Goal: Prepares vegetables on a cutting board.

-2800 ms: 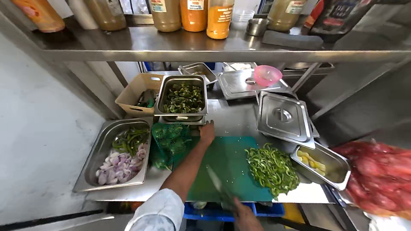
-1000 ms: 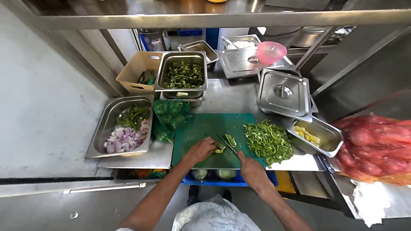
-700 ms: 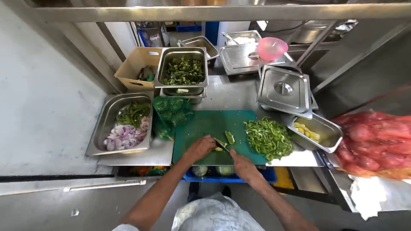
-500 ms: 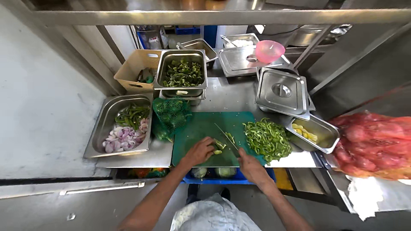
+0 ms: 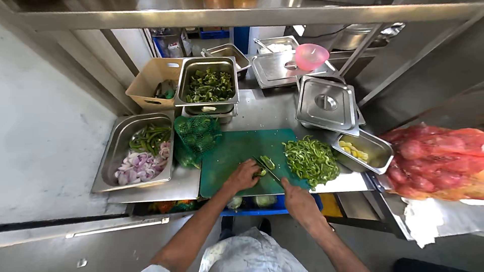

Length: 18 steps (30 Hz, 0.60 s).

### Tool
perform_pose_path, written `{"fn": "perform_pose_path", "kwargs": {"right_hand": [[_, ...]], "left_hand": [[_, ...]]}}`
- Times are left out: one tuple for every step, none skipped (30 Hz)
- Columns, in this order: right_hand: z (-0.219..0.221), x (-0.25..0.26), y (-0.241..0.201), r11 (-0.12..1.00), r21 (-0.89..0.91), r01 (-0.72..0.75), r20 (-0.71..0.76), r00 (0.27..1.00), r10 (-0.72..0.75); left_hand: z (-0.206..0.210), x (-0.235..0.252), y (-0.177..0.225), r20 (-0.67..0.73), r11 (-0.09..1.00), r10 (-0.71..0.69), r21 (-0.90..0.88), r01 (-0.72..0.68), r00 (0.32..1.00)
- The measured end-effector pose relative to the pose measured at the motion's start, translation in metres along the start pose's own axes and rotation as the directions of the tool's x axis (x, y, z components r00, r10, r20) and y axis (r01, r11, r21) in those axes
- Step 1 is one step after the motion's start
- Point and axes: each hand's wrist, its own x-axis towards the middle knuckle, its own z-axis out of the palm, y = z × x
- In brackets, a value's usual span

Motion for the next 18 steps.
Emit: {"fn": "perform_pose_path", "kwargs": {"right_hand": [[0.001, 0.001, -0.002, 1.0, -0.011, -0.003, 0.014, 1.0, 0.004], [0.005, 0.005, -0.004, 1.0, -0.016, 0.0, 0.022, 1.0, 0.0], [0.012, 0.014, -0.005, 1.0, -0.006, 0.009, 0.028, 1.0, -0.009], [0.021, 0.026, -0.005, 1.0, 0.021, 0.023, 0.034, 0.999, -0.024], [0.03, 0.037, -0.005, 0.998, 0.051, 0.045, 0.031, 0.998, -0.047], [0.036, 0.046, -0.003, 0.995, 0.073, 0.067, 0.023, 0.997, -0.069], [0.037, 0.052, -0.001, 0.993, 0.087, 0.085, 0.02, 0.996, -0.087], [0.035, 0.056, 0.001, 0.99, 0.098, 0.099, 0.033, 0.994, -0.103], [0.034, 0.057, 0.003, 0.988, 0.109, 0.106, 0.045, 0.993, -0.112], [0.031, 0.056, 0.004, 0.988, 0.116, 0.104, 0.047, 0.993, -0.11], [0.026, 0.052, 0.004, 0.988, 0.12, 0.093, 0.039, 0.994, -0.098], [0.021, 0.047, 0.004, 0.99, 0.118, 0.081, 0.026, 0.996, -0.084], [0.016, 0.038, 0.002, 0.992, 0.106, 0.075, 0.013, 0.997, -0.076], [0.011, 0.028, 0.0, 0.993, 0.09, 0.075, 0.005, 0.997, -0.076], [0.006, 0.018, -0.003, 0.994, 0.077, 0.074, 0.014, 0.997, -0.075], [0.003, 0.011, -0.007, 0.996, 0.06, 0.071, 0.038, 0.997, -0.073], [0.003, 0.008, -0.011, 0.997, 0.047, 0.067, 0.071, 0.995, -0.07], [0.008, 0.011, -0.014, 0.997, 0.044, 0.059, 0.102, 0.993, -0.064]], "left_hand": [[-0.002, 0.001, 0.001, 0.026, 1.0, -0.014, -0.005, 0.014, 1.0], [-0.002, 0.002, 0.0, 0.042, 1.0, -0.014, -0.004, 0.014, 0.999], [-0.001, 0.003, -0.003, 0.049, 1.0, -0.002, -0.001, 0.002, 0.999], [0.0, 0.003, -0.005, 0.057, 1.0, 0.008, 0.003, -0.008, 0.998], [0.002, 0.003, -0.006, 0.057, 1.0, 0.018, 0.005, -0.018, 0.998], [0.004, 0.003, -0.007, 0.042, 1.0, 0.028, 0.008, -0.028, 0.999], [0.004, 0.003, -0.007, 0.031, 1.0, 0.025, 0.009, -0.026, 0.999], [0.004, 0.002, -0.007, 0.016, 1.0, 0.015, 0.003, -0.015, 1.0], [0.004, -0.002, -0.006, -0.006, 1.0, 0.004, -0.003, -0.004, 1.0], [0.003, -0.005, -0.006, -0.034, 1.0, -0.003, -0.009, 0.003, 0.999], [0.003, -0.007, -0.006, -0.052, 1.0, -0.015, -0.017, 0.014, 0.999], [0.001, -0.009, -0.005, -0.058, 0.999, -0.036, -0.033, 0.034, 0.998], [0.0, -0.012, -0.003, -0.057, 0.997, -0.059, -0.046, 0.056, 0.997], [-0.001, -0.015, -0.003, -0.06, 0.996, -0.074, -0.053, 0.071, 0.995], [-0.002, -0.017, -0.003, -0.068, 0.996, -0.078, -0.055, 0.074, 0.995], [-0.003, -0.019, -0.002, -0.068, 0.996, -0.078, -0.053, 0.075, 0.995], [-0.003, -0.019, -0.003, -0.066, 0.996, -0.071, -0.051, 0.068, 0.995], [-0.003, -0.019, -0.004, -0.066, 0.997, -0.056, -0.048, 0.053, 0.996]]}}
